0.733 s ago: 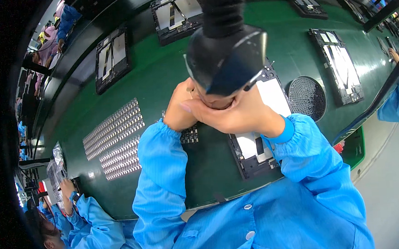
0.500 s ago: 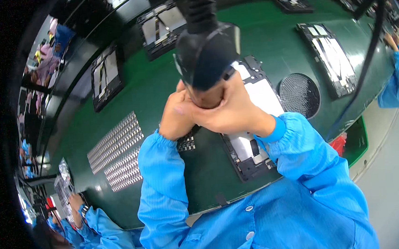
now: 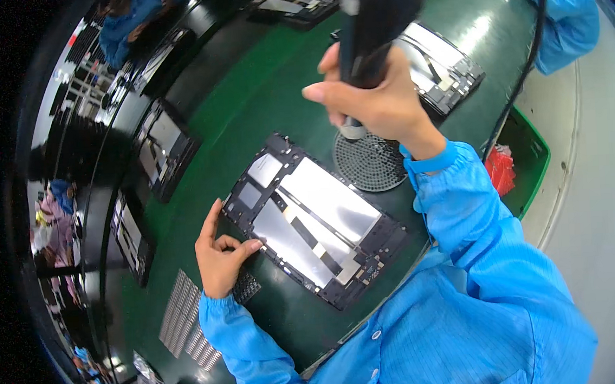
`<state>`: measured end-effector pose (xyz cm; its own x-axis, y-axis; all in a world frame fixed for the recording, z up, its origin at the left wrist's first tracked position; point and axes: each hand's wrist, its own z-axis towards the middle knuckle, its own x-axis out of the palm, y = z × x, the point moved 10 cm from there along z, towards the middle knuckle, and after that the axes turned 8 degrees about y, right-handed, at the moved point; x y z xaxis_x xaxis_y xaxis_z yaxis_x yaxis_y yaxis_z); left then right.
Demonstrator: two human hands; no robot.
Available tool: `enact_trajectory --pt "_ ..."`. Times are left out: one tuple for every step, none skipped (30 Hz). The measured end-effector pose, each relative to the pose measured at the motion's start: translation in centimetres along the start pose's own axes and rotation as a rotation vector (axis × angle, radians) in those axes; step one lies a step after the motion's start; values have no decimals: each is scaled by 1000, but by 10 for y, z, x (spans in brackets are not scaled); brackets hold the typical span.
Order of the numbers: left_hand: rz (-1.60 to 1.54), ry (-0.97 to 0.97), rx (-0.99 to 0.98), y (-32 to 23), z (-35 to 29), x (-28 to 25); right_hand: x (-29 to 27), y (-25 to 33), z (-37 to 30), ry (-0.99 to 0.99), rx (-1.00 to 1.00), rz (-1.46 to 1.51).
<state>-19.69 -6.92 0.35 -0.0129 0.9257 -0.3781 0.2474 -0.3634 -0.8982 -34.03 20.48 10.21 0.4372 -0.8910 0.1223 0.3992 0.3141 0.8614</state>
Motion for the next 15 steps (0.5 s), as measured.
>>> enact_trajectory --pt "-24 -5 -1 0 0 0 -1 -4 1 -7 24 -16" --pt "-49 -10 -2 0 0 1 -1 -7 2 -1 24 -15" --pt "-76 -22 -3 1 -1 0 2 -9 4 12 21 -12" --pt "-83 -7 -26 3 -1 1 5 -12 4 44 34 -62" --pt "-80 -9 -24 2 -1 1 6 -14 5 49 37 -53" --pt "-81 -17 -22 1 -2 1 8 -16 6 63 40 -44" --pt "-84 -25 -21 1 -2 1 9 -17 7 76 44 -35" --pt "-77 -21 -24 0 -2 1 8 -22 7 62 54 -40" --pt "-73 -16 -26 -1 -2 2 6 -23 7 52 52 -29" --pt "-69 -12 -29 -1 -2 2 6 -24 8 42 51 -19" --pt "-61 -11 -41 -1 -2 2 5 -25 8 33 49 -8" --pt "-53 -8 -50 -1 -1 3 5 -26 8 29 57 -6" --pt "-44 -6 -59 -1 -1 3 5 -27 8 24 65 -4" --pt "-52 -8 -48 0 0 4 4 -27 8 20 73 -3" --pt "-59 -13 -37 1 0 3 4 -28 7 28 73 -5"
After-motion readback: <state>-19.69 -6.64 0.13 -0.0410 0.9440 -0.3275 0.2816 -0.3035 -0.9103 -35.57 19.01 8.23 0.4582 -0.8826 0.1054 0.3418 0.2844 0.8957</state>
